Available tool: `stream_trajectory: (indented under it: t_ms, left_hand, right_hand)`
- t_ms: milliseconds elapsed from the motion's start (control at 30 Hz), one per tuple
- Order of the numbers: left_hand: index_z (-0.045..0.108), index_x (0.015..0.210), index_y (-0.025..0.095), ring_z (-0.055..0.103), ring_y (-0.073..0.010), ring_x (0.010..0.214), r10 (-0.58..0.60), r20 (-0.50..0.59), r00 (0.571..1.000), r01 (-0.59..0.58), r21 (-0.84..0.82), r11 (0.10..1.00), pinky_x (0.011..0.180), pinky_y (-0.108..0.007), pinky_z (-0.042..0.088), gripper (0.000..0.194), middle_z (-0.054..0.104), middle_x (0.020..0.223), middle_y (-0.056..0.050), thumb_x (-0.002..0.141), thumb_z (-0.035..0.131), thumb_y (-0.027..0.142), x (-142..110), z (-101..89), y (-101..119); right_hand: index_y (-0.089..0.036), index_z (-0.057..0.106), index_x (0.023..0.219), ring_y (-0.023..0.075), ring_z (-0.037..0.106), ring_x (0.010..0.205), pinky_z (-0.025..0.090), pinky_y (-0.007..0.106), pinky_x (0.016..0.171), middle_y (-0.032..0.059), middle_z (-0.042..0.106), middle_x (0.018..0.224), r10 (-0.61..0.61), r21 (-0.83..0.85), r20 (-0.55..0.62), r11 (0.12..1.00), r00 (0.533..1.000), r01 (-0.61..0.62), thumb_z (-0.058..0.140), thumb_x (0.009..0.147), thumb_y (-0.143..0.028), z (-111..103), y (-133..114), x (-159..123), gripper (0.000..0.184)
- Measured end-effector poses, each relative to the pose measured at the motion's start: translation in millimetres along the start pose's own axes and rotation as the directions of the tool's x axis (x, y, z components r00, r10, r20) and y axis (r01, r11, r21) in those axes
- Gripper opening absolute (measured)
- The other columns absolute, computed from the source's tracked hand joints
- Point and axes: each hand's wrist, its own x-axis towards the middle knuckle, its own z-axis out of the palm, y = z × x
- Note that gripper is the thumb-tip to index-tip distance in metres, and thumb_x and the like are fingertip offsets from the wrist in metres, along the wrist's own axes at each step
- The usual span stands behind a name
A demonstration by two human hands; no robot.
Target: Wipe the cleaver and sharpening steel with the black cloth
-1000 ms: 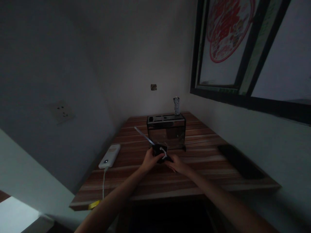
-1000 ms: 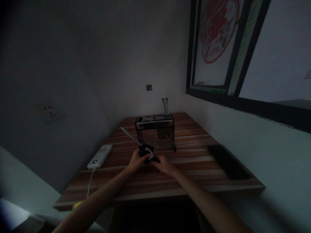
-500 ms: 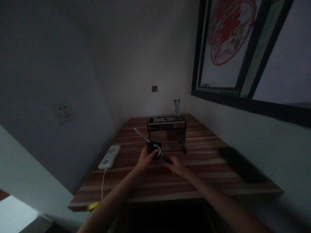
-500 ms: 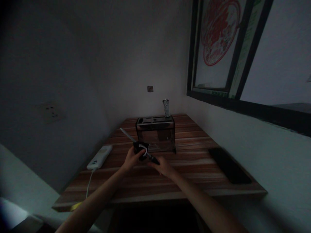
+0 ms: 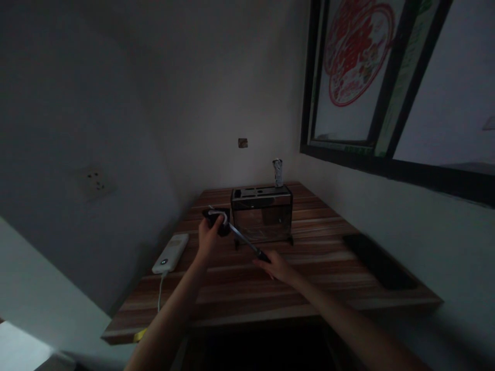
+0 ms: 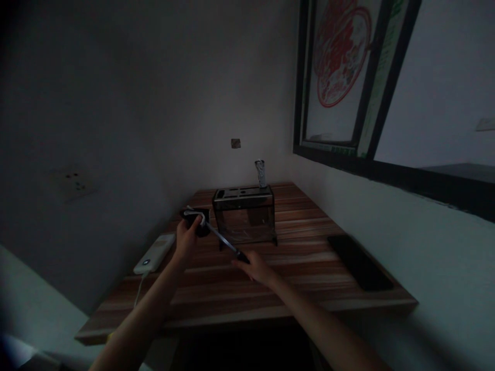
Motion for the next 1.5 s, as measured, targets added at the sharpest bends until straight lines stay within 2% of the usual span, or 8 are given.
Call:
stream_trajectory:
  t_ms: [200,333,500,667,833,1100,1233,1500]
  left_hand:
    - [0.061,0.082,0.011,0.060,-0.0142,0.072,0.030,-0.106,0.994,-0.038,-0.072,0.997,0.066,-0.022,0.046,0.039,0.064,0.077,-0.003,0.062,0.066,0.045,23.6,-4.1,12.1]
    - [0.062,0.082,0.011,0.060,-0.0136,0.071,0.035,-0.069,0.997,-0.043,-0.131,0.990,0.068,-0.023,0.046,0.041,0.065,0.078,-0.003,0.061,0.067,0.045,28.3,-1.8,14.9]
    - [0.063,0.082,0.011,0.061,-0.0146,0.070,0.034,-0.025,0.999,-0.036,-0.082,0.996,0.067,-0.024,0.046,0.040,0.066,0.078,-0.004,0.060,0.068,0.044,24.2,-1.2,22.3]
    - [0.064,0.078,0.012,0.062,-0.0158,0.069,0.029,0.013,0.999,-0.030,0.047,0.998,0.063,-0.023,0.047,0.034,0.067,0.074,-0.004,0.061,0.068,0.041,9.1,-0.6,31.6]
    - [0.065,0.079,0.011,0.062,-0.0172,0.070,-0.021,0.098,0.995,0.012,0.090,0.996,0.062,-0.024,0.047,0.033,0.067,0.074,-0.005,0.063,0.067,0.040,-16.3,11.9,30.0]
    - [0.063,0.076,0.011,0.062,-0.0195,0.070,-0.129,0.293,0.947,0.075,0.188,0.979,0.060,-0.025,0.047,0.029,0.067,0.075,-0.007,0.064,0.067,0.037,-61.5,39.1,3.6]
    - [0.061,0.085,0.012,0.062,-0.0209,0.079,-0.143,0.340,0.929,0.074,0.208,0.975,0.069,-0.028,0.047,0.028,0.068,0.083,-0.008,0.064,0.067,0.029,-82.4,47.8,-9.0]
    - [0.060,0.087,0.011,0.062,-0.0218,0.084,-0.162,0.366,0.917,0.093,0.199,0.976,0.075,-0.031,0.047,0.027,0.068,0.088,-0.010,0.066,0.064,0.027,-81.8,47.1,-12.9]
  right_hand:
    - [-0.019,0.042,0.060,0.0055,0.036,0.031,0.024,0.016,0.031,-0.0091,0.038,0.040,0.027,0.017,0.021,0.999,0.999,-0.027,0.053,0.074,-0.053,0.6,1.3,0.8,0.038]
    - [-0.020,0.040,0.055,0.0055,0.034,0.031,0.023,0.017,0.031,-0.0090,0.037,0.037,0.034,0.019,0.015,0.999,0.999,-0.034,0.053,0.073,-0.054,1.0,2.8,1.8,0.041]
    - [-0.020,0.039,0.053,0.0053,0.033,0.030,0.022,0.017,0.031,-0.0090,0.037,0.037,0.029,0.050,0.027,0.998,0.999,-0.030,0.053,0.072,-0.055,1.0,2.0,1.6,0.043]
    - [-0.019,0.043,0.061,0.0056,0.033,0.029,0.022,0.017,0.030,-0.0101,0.038,0.038,0.017,0.070,0.030,0.997,0.999,-0.020,0.054,0.072,-0.054,0.4,-0.9,0.3,0.037]
    - [-0.019,0.042,0.060,0.0055,0.034,0.031,0.023,0.017,0.031,-0.0093,0.039,0.038,0.000,0.068,0.025,0.998,1.000,-0.002,0.054,0.073,-0.052,-1.2,-1.0,-0.7,0.037]
    - [-0.018,0.051,0.074,0.0061,0.032,0.029,0.023,0.018,0.031,-0.0107,0.038,0.037,0.010,0.134,0.005,0.991,1.000,-0.011,0.054,0.073,-0.048,-1.8,0.1,-1.3,0.031]
    - [-0.017,0.051,0.069,0.0059,0.034,0.030,0.025,0.017,0.032,-0.0099,0.038,0.037,0.002,0.103,-0.002,0.995,1.000,-0.002,0.054,0.074,-0.044,-2.2,-0.6,-0.7,0.028]
    - [-0.016,0.051,0.074,0.0055,0.033,0.029,0.024,0.016,0.030,-0.0103,0.039,0.039,-0.022,0.093,0.001,0.995,1.000,0.022,0.052,0.076,-0.042,-1.1,1.8,1.1,0.025]
